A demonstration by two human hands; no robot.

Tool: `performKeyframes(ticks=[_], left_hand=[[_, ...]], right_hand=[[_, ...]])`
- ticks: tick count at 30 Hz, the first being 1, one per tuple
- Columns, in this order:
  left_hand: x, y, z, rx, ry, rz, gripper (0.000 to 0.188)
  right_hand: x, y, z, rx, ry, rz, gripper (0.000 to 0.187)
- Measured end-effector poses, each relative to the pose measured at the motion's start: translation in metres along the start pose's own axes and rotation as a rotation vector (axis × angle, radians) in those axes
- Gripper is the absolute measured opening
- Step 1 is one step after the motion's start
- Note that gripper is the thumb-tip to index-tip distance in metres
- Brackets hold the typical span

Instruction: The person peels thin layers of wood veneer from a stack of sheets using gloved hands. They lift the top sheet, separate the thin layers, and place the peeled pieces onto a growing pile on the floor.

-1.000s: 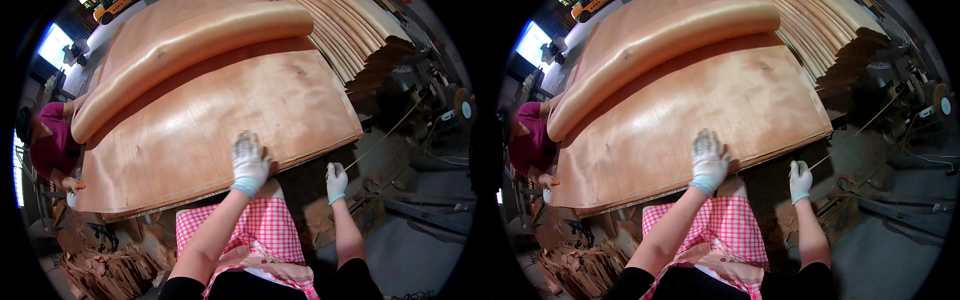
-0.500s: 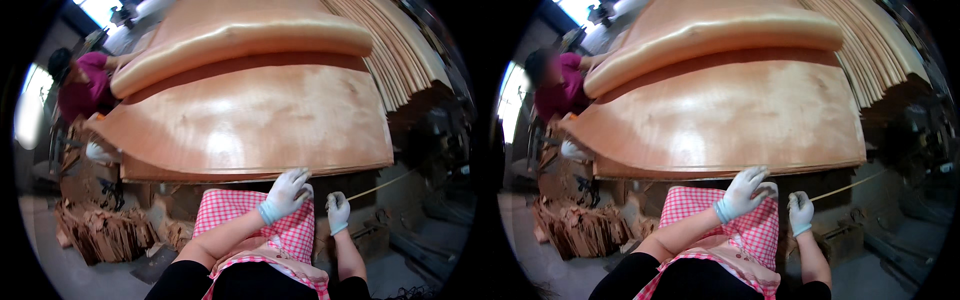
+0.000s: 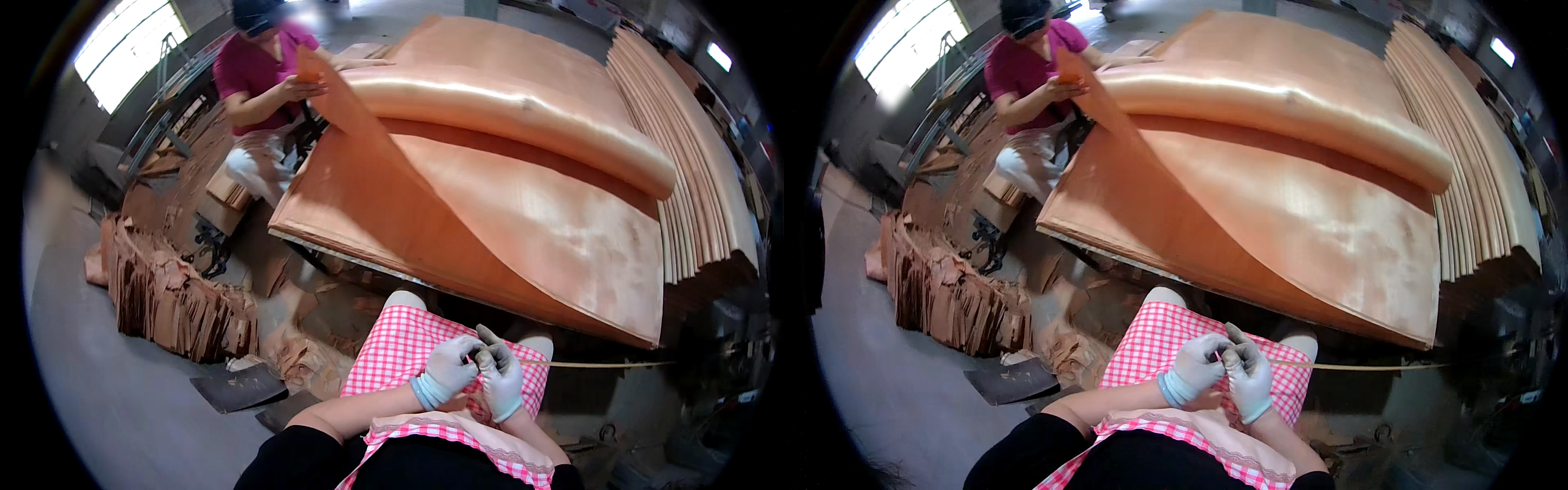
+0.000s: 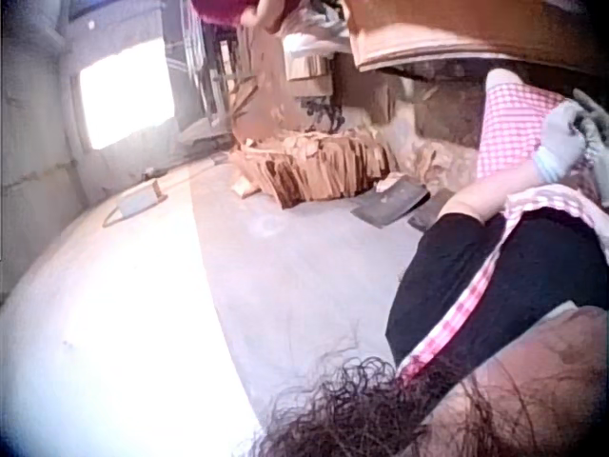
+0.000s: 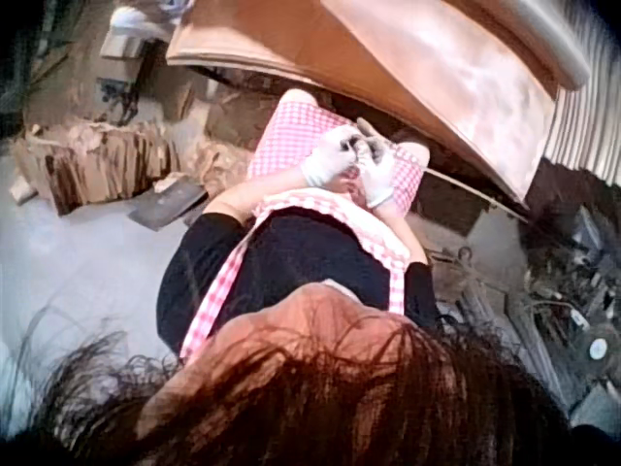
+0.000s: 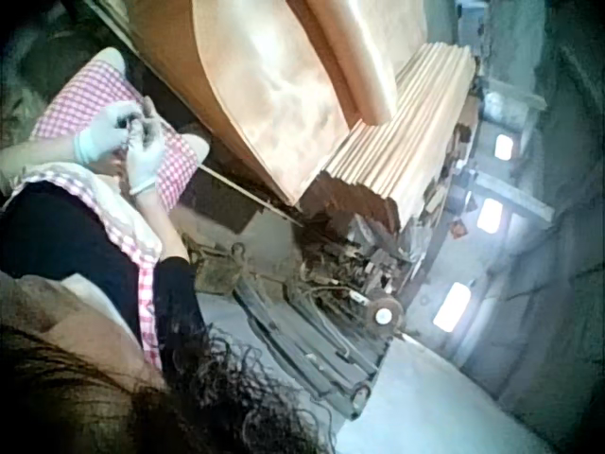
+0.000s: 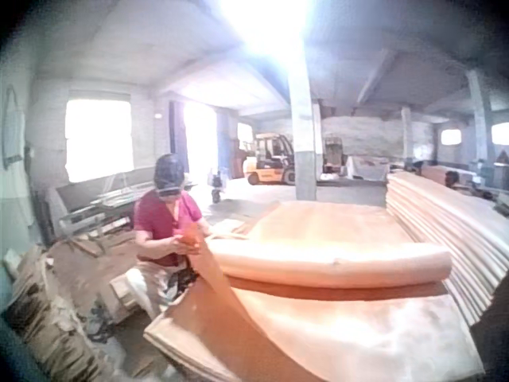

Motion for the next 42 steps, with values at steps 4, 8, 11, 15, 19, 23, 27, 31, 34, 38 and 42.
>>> performKeyframes(ticks=[4,8,11,15,19,23,27,31,34,38,42], left_hand=[[-0.017,0.043,0.025,-0.224,-0.020,0.255,0.021],[-0.020,0.089,0.057,-0.453,-0.093,0.390,0.019],[-0.016,0.113,0.104,-0.652,-0.216,0.438,0.020],[0.003,0.139,0.185,-0.846,-0.481,0.290,0.011],[0.019,0.190,0.247,-0.953,-0.723,0.353,0.005],[0.034,0.212,0.295,-1.156,-0.838,0.410,0.010],[0.046,0.217,0.295,-1.222,-0.792,0.502,0.013],[0.046,0.216,0.286,-1.292,-0.736,0.416,0.012],[0.042,0.201,0.276,-1.370,-0.763,0.477,0.011],[0.043,0.196,0.275,-1.257,-0.779,0.433,0.010],[0.037,0.210,0.278,-1.179,-0.969,0.377,0.008]], right_hand=[[-0.001,-0.019,-0.040,0.002,0.012,-0.012,0.026],[0.019,-0.040,-0.090,-0.096,0.093,-0.019,0.028],[0.043,-0.056,-0.149,-0.018,0.203,-0.153,0.027],[0.086,-0.097,-0.231,-0.012,0.388,-0.156,0.031],[0.133,-0.117,-0.297,-0.280,0.580,-0.051,0.041],[0.157,-0.145,-0.324,-0.211,0.748,-0.327,0.060],[0.165,-0.144,-0.314,-0.383,0.778,-0.380,0.037],[0.165,-0.140,-0.297,-0.500,0.758,-0.417,0.025],[0.163,-0.127,-0.284,-0.497,0.685,-0.446,0.025],[0.160,-0.114,-0.263,-0.317,0.664,-0.544,0.034],[0.172,-0.095,-0.244,-0.511,0.804,-0.375,0.044]])
Point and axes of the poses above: each hand's wrist, its own x-axis towards the middle knuckle, its own z-axis out of the back of the hand, y = z × x, the point moved 7 cm from there along x, towards the middle knuckle, and after that the axes turned 12 degrees about z, right-handed, at the moved point
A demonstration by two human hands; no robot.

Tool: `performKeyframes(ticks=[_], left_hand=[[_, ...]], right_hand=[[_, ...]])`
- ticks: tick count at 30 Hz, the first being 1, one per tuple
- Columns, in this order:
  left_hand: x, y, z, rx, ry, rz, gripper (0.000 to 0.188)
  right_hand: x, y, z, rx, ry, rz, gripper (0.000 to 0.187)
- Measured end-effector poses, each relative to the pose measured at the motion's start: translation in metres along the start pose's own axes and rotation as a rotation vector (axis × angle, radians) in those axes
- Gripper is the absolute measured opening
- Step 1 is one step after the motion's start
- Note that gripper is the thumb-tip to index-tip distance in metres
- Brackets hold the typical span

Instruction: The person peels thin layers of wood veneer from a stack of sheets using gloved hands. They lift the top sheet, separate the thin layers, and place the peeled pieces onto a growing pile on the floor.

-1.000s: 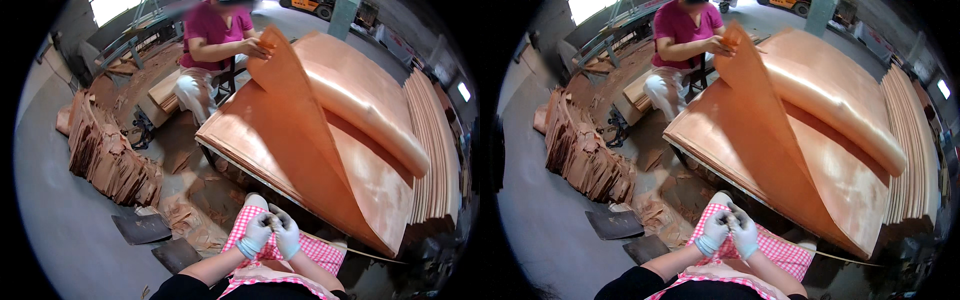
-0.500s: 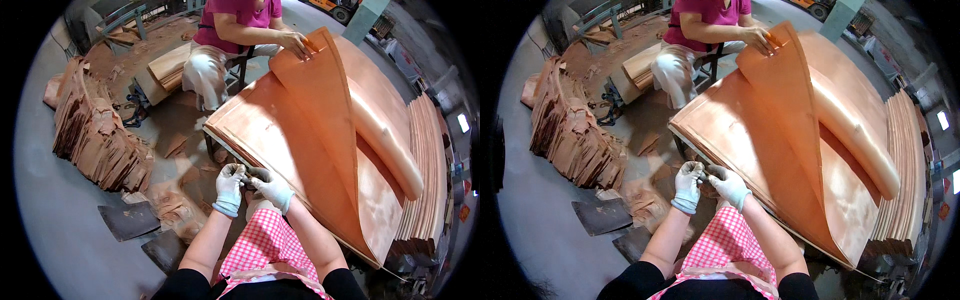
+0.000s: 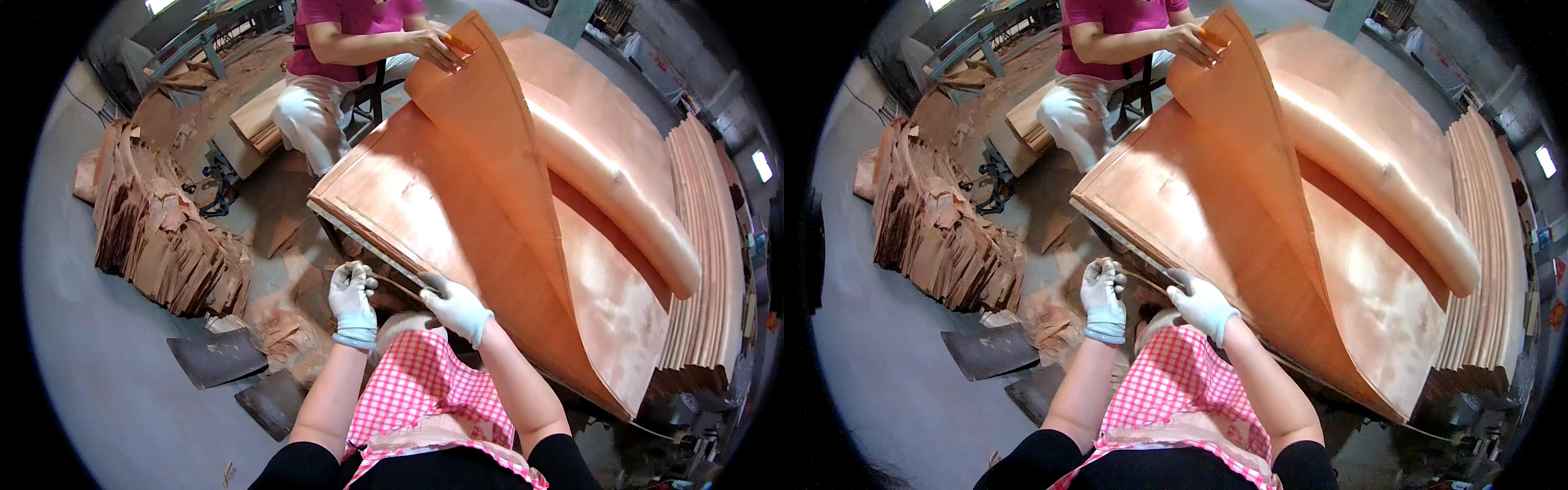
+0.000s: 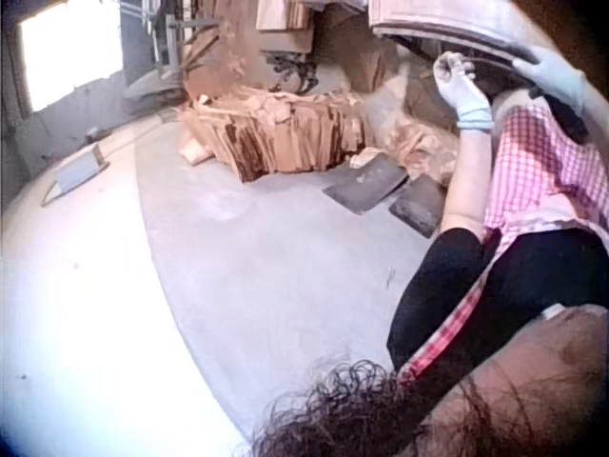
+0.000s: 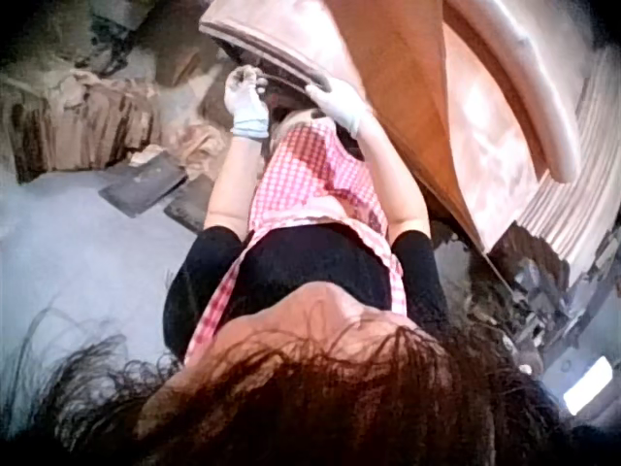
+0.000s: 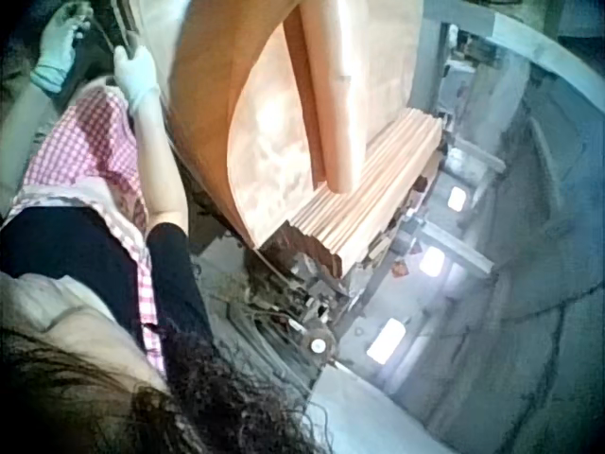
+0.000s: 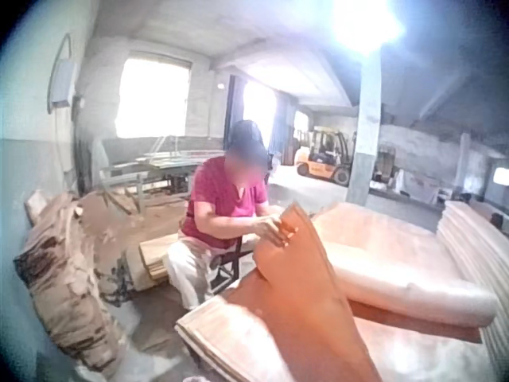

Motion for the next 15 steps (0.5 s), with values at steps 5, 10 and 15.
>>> performKeyframes(ticks=[5,10,15], left_hand=[[0.023,-0.013,-0.005,-0.070,-0.104,-0.119,0.004],[0.033,-0.011,-0.022,0.089,-0.238,-0.019,0.004],[0.037,-0.025,-0.047,0.101,-0.333,-0.025,0.005]], right_hand=[[0.030,0.032,0.036,-0.455,-0.020,0.340,0.037],[0.082,0.050,0.020,-0.436,0.183,0.296,0.035],[0.121,0.041,0.002,-0.187,0.243,0.088,0.035]])
Point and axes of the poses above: each hand's wrist, its own x-axis towards the middle knuckle, its own z-axis out of the back of the hand, y = z × x, the point moved 7 cm from there along x, towards the middle knuckle, and after that the axes turned 12 degrees about z, right-handed, at the moved point
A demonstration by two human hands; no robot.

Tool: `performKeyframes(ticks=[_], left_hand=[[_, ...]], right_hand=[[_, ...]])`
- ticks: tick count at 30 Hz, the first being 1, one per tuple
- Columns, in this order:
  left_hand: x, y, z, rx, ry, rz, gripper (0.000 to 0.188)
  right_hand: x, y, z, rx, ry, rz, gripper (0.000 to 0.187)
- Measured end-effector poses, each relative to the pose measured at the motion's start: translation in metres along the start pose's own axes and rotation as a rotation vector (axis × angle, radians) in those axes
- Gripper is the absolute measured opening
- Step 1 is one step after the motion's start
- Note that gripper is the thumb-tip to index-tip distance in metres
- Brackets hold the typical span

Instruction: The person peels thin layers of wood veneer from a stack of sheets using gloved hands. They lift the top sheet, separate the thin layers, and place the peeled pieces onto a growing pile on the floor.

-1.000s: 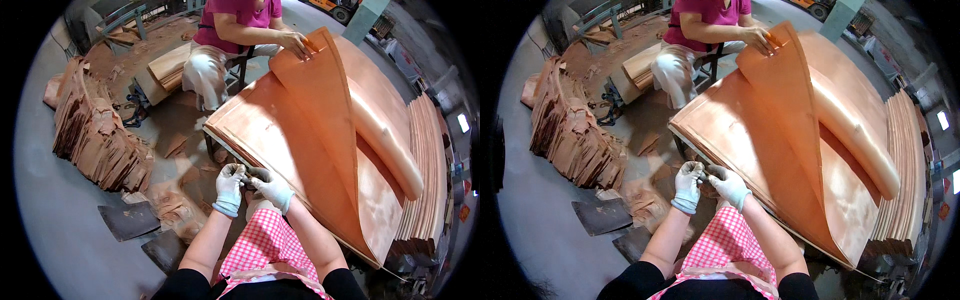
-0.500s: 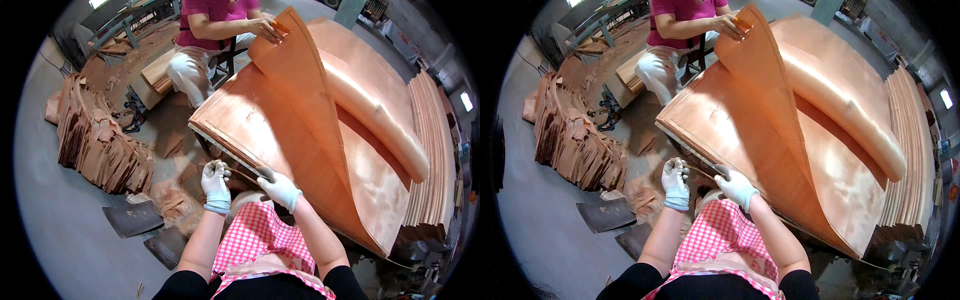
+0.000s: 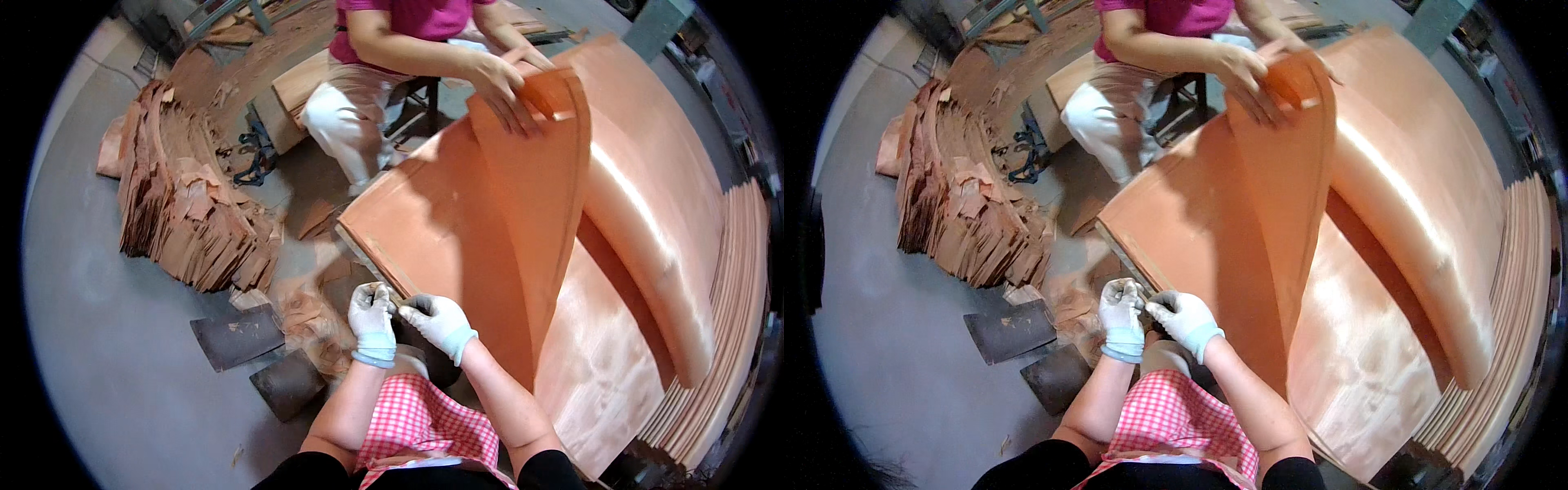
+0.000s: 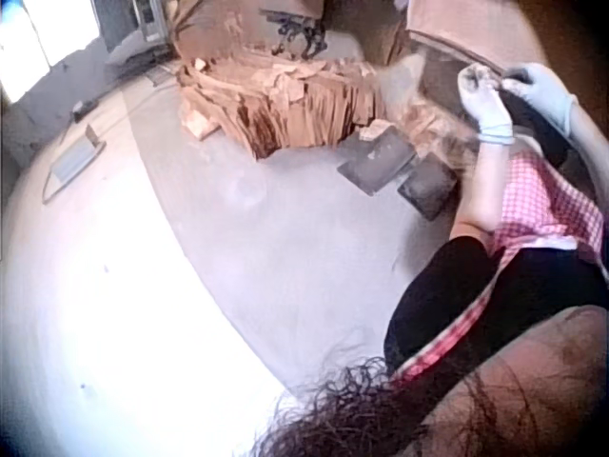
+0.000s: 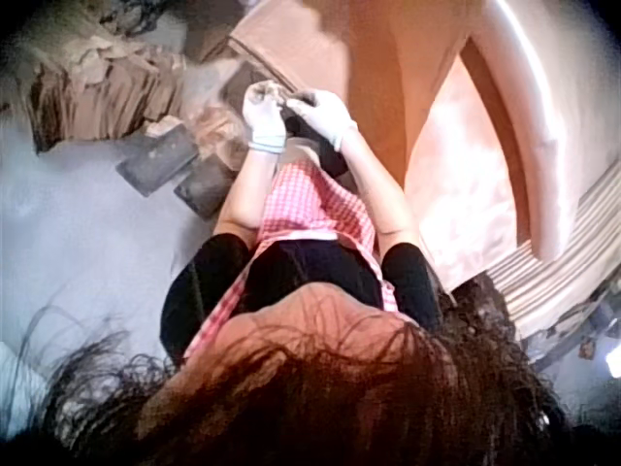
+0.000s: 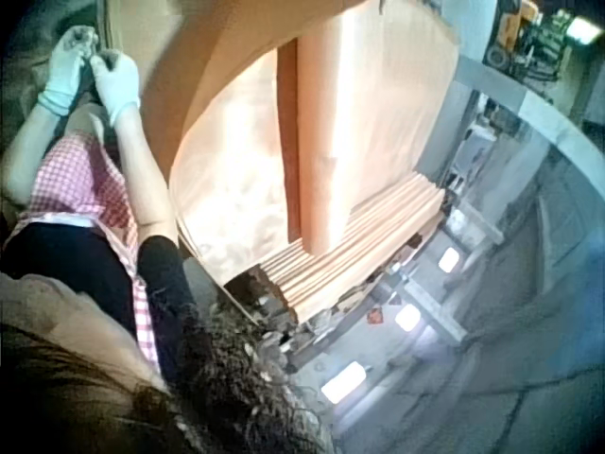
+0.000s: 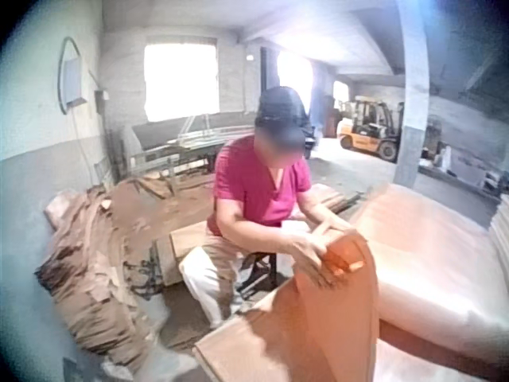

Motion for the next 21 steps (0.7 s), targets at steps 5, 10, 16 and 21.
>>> performKeyframes(ticks=[5,10,16,21], left_hand=[[0.041,-0.029,-0.004,0.031,-0.055,0.030,0.005],[0.089,-0.056,-0.008,0.177,-0.029,-0.060,0.006],[0.118,-0.065,-0.015,0.199,-0.053,0.103,0.009],[0.125,-0.053,0.001,0.281,-0.030,0.130,0.007]], right_hand=[[0.034,-0.002,-0.014,0.231,-0.001,-0.212,0.027],[0.071,-0.017,-0.031,0.394,-0.152,-0.327,0.021],[0.098,-0.028,-0.033,0.304,-0.177,-0.430,0.021],[0.082,-0.027,-0.046,0.239,-0.272,-0.428,0.022]])
Point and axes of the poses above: each hand's wrist, its own x-axis towards the middle knuckle, its own z-axis out of the back of the hand, y = z × x, the point moved 7 cm from there along x, towards the middle knuckle, and after that the axes turned 12 degrees about z, right-handed, at the moved point
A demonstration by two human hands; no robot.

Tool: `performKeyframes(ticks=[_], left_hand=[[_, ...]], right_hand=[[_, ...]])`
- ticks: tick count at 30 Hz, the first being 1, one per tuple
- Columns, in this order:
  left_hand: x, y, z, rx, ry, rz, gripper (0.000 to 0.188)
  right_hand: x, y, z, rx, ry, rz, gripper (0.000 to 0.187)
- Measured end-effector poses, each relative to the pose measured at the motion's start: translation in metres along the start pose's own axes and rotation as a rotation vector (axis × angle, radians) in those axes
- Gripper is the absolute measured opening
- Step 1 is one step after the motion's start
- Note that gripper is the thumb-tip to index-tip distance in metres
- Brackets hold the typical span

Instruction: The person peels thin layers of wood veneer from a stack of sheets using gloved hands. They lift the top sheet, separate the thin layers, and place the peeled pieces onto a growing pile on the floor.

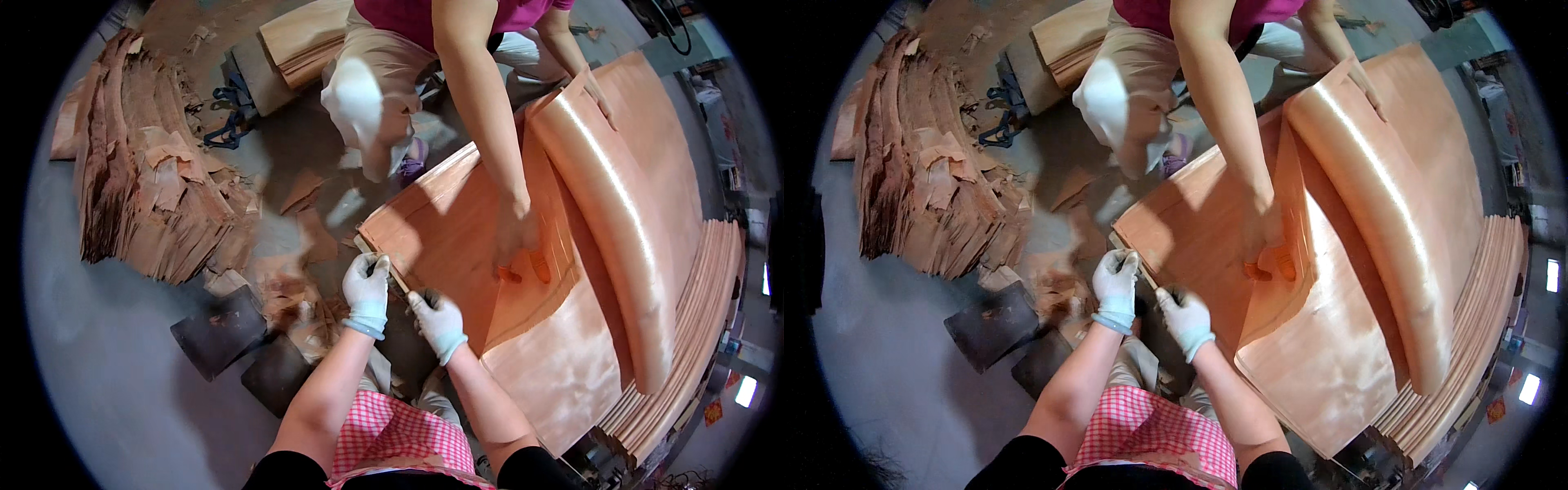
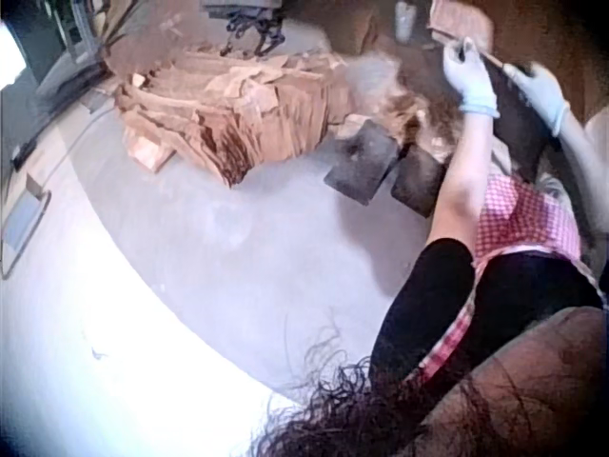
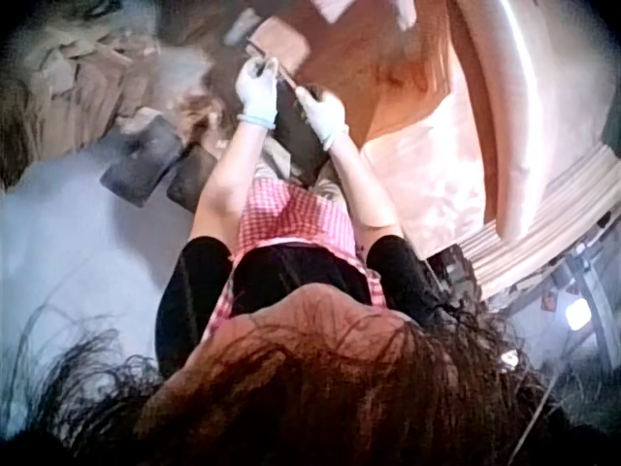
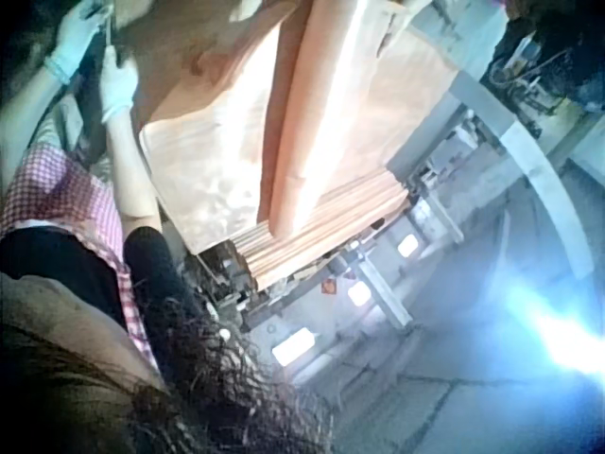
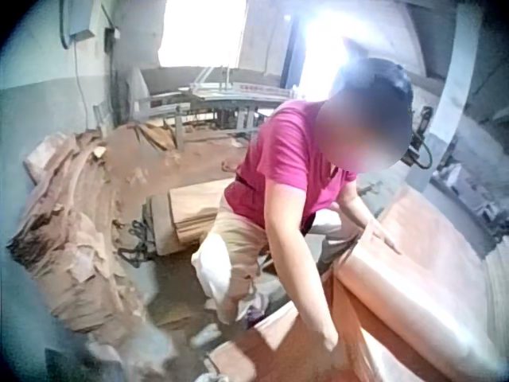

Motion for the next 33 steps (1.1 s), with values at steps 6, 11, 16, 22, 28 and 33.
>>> performKeyframes(ticks=[6,11,16,22,28,33], left_hand=[[-0.014,-0.004,0.013,0.093,0.113,-0.051,0.006],[0.004,-0.006,0.021,0.166,0.091,-0.058,0.009],[0.036,-0.029,0.002,0.366,-0.022,-0.346,0.010],[0.049,-0.059,-0.019,0.684,-0.173,-0.630,0.016],[0.060,-0.061,-0.025,0.761,-0.234,-0.620,0.017],[0.069,-0.058,-0.011,0.564,-0.324,-0.481,0.024]], right_hand=[[-0.042,-0.005,-0.040,0.315,-0.106,-0.041,0.021],[-0.027,-0.002,-0.037,0.213,-0.183,0.049,0.018],[0.013,0.020,-0.015,0.186,-0.230,0.081,0.021],[0.048,0.020,0.006,-0.068,-0.233,-0.033,0.032],[0.065,0.015,0.006,-0.142,-0.230,0.076,0.024],[0.067,0.010,0.006,-0.134,-0.204,0.039,0.024]])
Point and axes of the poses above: each hand's wrist, its own x-axis towards the middle knuckle, its own z-axis out of the back of the hand, y = z × x, the point moved 7 cm from there along x, towards the middle knuckle, and after that the axes turned 12 degrees about z, right-handed, at the moved point
